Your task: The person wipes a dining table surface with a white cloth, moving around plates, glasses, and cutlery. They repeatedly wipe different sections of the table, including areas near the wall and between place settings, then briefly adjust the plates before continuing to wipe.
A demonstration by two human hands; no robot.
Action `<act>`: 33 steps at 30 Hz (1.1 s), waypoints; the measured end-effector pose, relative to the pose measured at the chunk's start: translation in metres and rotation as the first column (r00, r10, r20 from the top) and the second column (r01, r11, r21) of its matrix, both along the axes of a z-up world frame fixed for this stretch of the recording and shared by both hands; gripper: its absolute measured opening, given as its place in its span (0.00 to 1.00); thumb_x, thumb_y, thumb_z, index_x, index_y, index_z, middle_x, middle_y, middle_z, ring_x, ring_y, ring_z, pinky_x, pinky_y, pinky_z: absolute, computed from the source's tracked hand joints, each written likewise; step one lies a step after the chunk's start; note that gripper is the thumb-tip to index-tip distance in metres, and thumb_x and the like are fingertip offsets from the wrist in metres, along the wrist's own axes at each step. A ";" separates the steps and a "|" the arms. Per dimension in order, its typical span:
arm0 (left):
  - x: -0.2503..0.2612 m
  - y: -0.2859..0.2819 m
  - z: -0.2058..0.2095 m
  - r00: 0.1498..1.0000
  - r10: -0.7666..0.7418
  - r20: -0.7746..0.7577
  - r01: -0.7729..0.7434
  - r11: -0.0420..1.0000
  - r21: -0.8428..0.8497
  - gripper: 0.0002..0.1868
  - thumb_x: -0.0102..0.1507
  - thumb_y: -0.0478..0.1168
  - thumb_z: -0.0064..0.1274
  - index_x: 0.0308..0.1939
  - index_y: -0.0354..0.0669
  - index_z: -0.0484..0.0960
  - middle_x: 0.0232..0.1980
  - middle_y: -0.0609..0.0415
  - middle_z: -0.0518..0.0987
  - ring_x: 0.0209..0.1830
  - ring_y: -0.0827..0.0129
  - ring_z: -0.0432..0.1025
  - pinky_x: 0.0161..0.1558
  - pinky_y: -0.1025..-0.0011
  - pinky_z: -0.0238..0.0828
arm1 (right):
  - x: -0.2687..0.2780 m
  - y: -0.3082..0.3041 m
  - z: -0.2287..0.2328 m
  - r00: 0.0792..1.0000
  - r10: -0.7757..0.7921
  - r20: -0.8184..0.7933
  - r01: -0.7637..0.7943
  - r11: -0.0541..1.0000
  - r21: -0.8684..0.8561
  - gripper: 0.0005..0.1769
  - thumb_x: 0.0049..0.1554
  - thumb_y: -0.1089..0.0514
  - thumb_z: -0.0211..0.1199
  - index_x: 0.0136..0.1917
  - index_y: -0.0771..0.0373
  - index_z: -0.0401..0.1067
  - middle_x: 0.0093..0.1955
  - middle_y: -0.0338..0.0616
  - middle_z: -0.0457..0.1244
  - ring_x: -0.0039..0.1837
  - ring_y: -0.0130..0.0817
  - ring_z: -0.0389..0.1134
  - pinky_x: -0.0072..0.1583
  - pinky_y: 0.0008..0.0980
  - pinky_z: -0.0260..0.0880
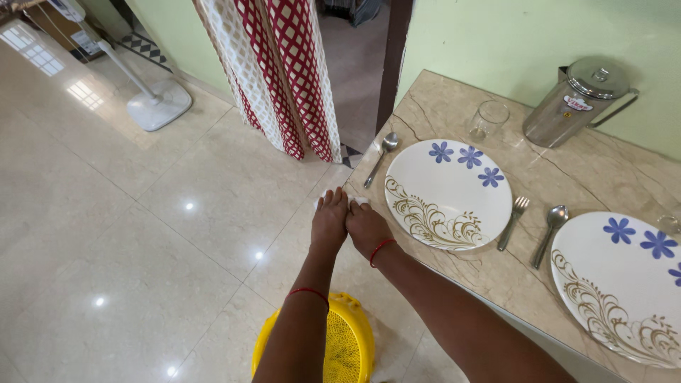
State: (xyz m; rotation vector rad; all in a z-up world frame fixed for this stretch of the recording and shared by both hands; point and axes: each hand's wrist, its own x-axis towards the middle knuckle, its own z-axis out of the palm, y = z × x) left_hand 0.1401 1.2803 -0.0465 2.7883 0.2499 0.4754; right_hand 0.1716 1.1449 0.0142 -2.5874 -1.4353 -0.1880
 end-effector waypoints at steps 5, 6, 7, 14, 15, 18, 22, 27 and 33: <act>-0.019 -0.032 0.004 1.000 0.003 0.003 -0.003 0.998 0.068 0.30 0.61 0.32 0.50 0.69 0.32 0.69 0.75 0.40 0.66 0.76 0.46 0.57 0.74 0.50 0.50 | -0.013 -0.027 -0.002 1.000 -0.002 -0.002 0.002 0.999 0.033 0.20 0.48 0.70 0.59 0.55 0.75 0.73 0.62 0.55 0.65 0.58 0.47 0.67 0.56 0.38 0.74; -0.018 -0.036 0.005 1.000 -0.003 -0.013 0.004 0.997 0.079 0.30 0.60 0.32 0.50 0.69 0.33 0.69 0.75 0.41 0.66 0.77 0.47 0.57 0.74 0.51 0.50 | -0.013 -0.033 -0.001 1.000 -0.011 -0.013 0.011 1.000 0.012 0.18 0.49 0.70 0.59 0.54 0.73 0.74 0.62 0.54 0.65 0.59 0.47 0.67 0.57 0.38 0.73; -0.020 -0.044 0.005 0.999 -0.015 -0.037 0.018 0.996 0.087 0.31 0.60 0.32 0.50 0.69 0.33 0.69 0.75 0.41 0.66 0.78 0.47 0.57 0.75 0.52 0.51 | -0.015 -0.042 0.000 0.999 -0.027 -0.033 0.027 1.000 -0.011 0.16 0.50 0.70 0.58 0.53 0.72 0.74 0.61 0.53 0.65 0.59 0.47 0.67 0.57 0.38 0.73; -0.025 -0.094 -0.010 0.997 -0.071 0.019 0.071 0.997 0.000 0.30 0.63 0.32 0.47 0.70 0.29 0.66 0.76 0.35 0.64 0.77 0.42 0.56 0.74 0.55 0.51 | -0.027 -0.097 -0.001 0.998 -0.058 -0.038 0.058 0.998 0.017 0.12 0.53 0.68 0.59 0.52 0.69 0.75 0.59 0.51 0.66 0.58 0.46 0.67 0.59 0.38 0.73; -0.026 -0.102 -0.011 0.997 -0.076 0.017 0.076 0.997 -0.002 0.30 0.63 0.32 0.47 0.70 0.29 0.66 0.76 0.35 0.64 0.77 0.42 0.56 0.74 0.55 0.51 | -0.030 -0.105 -0.001 0.998 -0.065 -0.028 0.066 0.997 0.048 0.15 0.52 0.68 0.59 0.53 0.69 0.75 0.60 0.51 0.66 0.57 0.45 0.67 0.57 0.38 0.73; -0.033 -0.124 -0.007 0.996 -0.089 0.015 0.089 0.996 -0.007 0.29 0.63 0.32 0.46 0.70 0.29 0.66 0.75 0.35 0.64 0.77 0.42 0.56 0.75 0.55 0.50 | -0.036 -0.127 0.001 0.995 -0.098 -0.035 0.101 0.990 0.097 0.18 0.50 0.67 0.60 0.55 0.69 0.74 0.62 0.50 0.66 0.57 0.45 0.67 0.55 0.39 0.74; -0.044 -0.161 0.004 0.996 -0.086 -0.004 0.086 0.996 0.016 0.30 0.63 0.32 0.47 0.70 0.28 0.66 0.75 0.34 0.65 0.77 0.42 0.56 0.76 0.55 0.50 | -0.045 -0.161 0.007 0.981 -0.160 -0.108 0.167 0.985 0.055 0.15 0.52 0.68 0.59 0.53 0.64 0.75 0.64 0.42 0.66 0.58 0.44 0.67 0.55 0.39 0.74; -0.054 -0.214 0.021 0.992 -0.119 -0.038 0.118 0.993 -0.012 0.31 0.63 0.34 0.49 0.70 0.26 0.65 0.73 0.34 0.65 0.76 0.41 0.56 0.76 0.54 0.49 | -0.054 -0.215 0.016 0.958 -0.215 -0.191 0.229 0.972 0.051 0.15 0.52 0.67 0.59 0.53 0.59 0.76 0.64 0.35 0.67 0.57 0.41 0.67 0.55 0.38 0.75; -0.064 -0.289 0.021 0.977 -0.210 0.027 0.210 0.977 -0.029 0.30 0.63 0.35 0.50 0.69 0.26 0.67 0.74 0.33 0.65 0.76 0.40 0.57 0.74 0.53 0.51 | -0.067 -0.295 0.018 0.937 -0.278 -0.210 0.301 0.949 0.091 0.14 0.53 0.67 0.59 0.51 0.56 0.76 0.66 0.33 0.67 0.59 0.39 0.67 0.54 0.36 0.75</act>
